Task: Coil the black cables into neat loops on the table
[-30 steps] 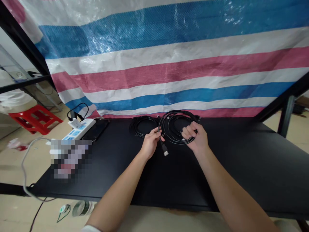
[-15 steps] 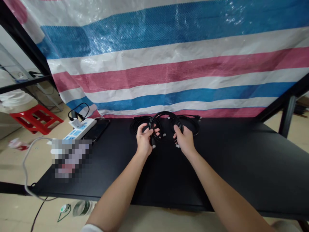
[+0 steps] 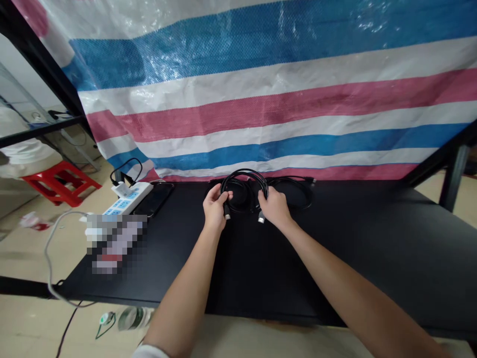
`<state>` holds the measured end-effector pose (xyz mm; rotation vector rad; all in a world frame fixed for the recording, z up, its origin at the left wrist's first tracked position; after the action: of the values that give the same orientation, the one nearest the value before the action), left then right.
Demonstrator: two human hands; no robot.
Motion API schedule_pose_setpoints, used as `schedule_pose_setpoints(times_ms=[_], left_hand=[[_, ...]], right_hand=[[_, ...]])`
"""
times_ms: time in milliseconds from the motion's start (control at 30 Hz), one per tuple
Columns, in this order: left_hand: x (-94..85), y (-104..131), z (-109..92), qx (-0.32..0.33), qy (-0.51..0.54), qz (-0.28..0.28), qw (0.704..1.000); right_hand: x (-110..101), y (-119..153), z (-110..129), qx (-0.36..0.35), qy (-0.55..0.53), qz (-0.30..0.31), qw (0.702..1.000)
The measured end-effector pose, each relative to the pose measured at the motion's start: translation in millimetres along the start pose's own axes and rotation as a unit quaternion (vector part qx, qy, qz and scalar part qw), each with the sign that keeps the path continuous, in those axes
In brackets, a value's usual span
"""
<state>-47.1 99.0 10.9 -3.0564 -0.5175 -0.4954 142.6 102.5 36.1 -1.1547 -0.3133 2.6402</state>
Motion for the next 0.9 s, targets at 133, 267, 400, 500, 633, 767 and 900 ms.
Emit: schedule_pose_setpoints(times_ms=[133, 267, 400, 500, 633, 767, 900], left_hand=[[-22.8, -15, -2, 0.031, -0.029, -0.073, 0.996], [-43.3, -24, -5, 0.08, -0.137, -0.133, 0.978], [-45.4, -25, -6, 0.122, -0.28, -0.135, 0.943], [-35.7, -21, -6, 0.144, -0.364, -0.104, 0.914], [-23.0, -9, -12, 0.184, -0.489, -0.095, 0.847], [0.8, 2, -13, 0.262, -0.504, 0.011, 0.823], [25.0, 11, -4, 0.326, -0.5, 0.153, 0.787]], right_hand=[[24, -25, 20, 0.019, 0.016, 0.064, 0.998], [44, -41, 33, 0.025, 0.027, 0.108, 0.993], [51, -42, 31, 0.058, 0.064, 0.141, 0.986], [49, -39, 30, 0.067, 0.102, 0.155, 0.98], [43, -35, 42, -0.038, 0.14, 0.128, 0.981], [56, -27, 48, -0.162, 0.116, 0.175, 0.964], [66, -27, 32, -0.159, 0.079, 0.204, 0.963]])
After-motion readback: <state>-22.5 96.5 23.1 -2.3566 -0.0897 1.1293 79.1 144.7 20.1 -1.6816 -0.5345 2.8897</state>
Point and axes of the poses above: each hand's wrist, its own y-axis away from the middle knuckle, its own x-axis out of the palm, z = x × y, the point moved 8 cm from there along -y, towards the middle knuckle, and after that the axes turned 12 degrees about -y, right-handed, at the moved point
